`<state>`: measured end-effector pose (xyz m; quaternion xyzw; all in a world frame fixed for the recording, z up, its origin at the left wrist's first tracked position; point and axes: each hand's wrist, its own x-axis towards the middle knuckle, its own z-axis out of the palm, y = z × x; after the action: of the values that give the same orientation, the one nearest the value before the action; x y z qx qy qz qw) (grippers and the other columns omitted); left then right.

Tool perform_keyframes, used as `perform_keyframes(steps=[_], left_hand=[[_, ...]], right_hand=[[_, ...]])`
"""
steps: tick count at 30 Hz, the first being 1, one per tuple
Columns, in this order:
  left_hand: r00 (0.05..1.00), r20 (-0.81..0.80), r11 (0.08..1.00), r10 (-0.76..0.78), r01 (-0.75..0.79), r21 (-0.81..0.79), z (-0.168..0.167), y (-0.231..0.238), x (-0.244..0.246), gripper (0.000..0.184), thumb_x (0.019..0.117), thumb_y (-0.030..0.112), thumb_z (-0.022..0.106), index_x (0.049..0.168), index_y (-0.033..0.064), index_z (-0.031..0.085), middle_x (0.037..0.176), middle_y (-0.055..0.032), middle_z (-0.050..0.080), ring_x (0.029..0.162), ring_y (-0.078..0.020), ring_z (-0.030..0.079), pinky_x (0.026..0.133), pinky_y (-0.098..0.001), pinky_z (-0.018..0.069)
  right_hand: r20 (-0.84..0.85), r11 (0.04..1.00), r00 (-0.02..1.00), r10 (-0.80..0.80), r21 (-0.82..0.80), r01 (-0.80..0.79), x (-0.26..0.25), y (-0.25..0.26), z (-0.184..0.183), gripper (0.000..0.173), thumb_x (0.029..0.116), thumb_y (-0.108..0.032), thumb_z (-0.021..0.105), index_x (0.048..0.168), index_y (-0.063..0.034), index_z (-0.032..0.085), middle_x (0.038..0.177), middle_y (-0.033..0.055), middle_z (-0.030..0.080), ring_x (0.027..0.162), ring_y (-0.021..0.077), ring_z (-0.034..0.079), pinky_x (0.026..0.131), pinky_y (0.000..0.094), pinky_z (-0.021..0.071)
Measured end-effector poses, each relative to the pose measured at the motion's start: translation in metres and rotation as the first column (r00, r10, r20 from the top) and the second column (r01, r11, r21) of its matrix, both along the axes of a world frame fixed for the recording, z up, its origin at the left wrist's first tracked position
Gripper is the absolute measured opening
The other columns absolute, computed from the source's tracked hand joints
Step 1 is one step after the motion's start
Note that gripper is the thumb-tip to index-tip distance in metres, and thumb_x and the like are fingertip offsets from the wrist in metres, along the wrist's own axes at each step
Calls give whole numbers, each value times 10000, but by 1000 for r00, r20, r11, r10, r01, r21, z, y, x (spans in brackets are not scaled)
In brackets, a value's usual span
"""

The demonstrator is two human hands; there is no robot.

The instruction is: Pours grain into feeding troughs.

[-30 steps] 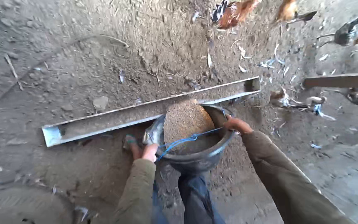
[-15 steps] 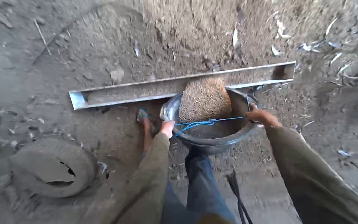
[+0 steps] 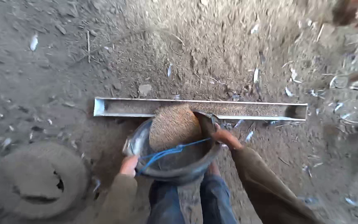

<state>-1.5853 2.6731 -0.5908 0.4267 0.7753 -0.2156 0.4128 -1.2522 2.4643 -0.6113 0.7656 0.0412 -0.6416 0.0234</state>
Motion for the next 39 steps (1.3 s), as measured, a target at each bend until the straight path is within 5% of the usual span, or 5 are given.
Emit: perform_keyframes(steps=[13,15,18,28,39], left_hand=[[976,-144,987,161,-163,-3,20,96,-195,538,968,184,699,1366,-129,516,1390,-327,546,1322,-421,524,1101,-562,403],[949,-80,949,305,-295,110,31,84,-211,521,953,143,702,1358,-126,515,1357,-339,551,1276,-441,537,1057,-594,429],[898,3,880,440,-431,201,63,63,-220,503,973,136,670,1373,-117,497,1348,-335,547,1249,-431,541,1032,-587,437],[731,334,535,595,-671,513,302,-109,-221,536,885,49,635,1374,-107,479,1239,-279,597,1097,-297,594,959,-487,493],[705,634,272,319,-709,651,444,90,-215,447,961,27,623,1353,-121,468,1224,-187,585,1038,-87,565,948,-261,483]], right_hand=[[102,989,984,-143,44,139,-185,133,-4,973,996,-269,621,1651,-197,-95,1387,309,566,1216,432,619,1008,577,496],[189,958,939,-288,69,279,-203,139,5,983,956,-279,688,1646,-113,8,1387,312,557,1226,429,612,1008,577,503],[261,927,889,-376,126,355,-216,142,26,544,917,-285,746,1328,26,571,1220,274,647,1138,406,632,945,596,503],[192,766,880,-435,592,249,-198,72,255,443,851,-85,679,1272,31,599,1020,182,684,880,248,674,783,480,570],[-92,423,882,-463,851,311,-185,299,431,329,915,-66,680,1221,25,599,935,152,703,795,226,704,731,440,610]])
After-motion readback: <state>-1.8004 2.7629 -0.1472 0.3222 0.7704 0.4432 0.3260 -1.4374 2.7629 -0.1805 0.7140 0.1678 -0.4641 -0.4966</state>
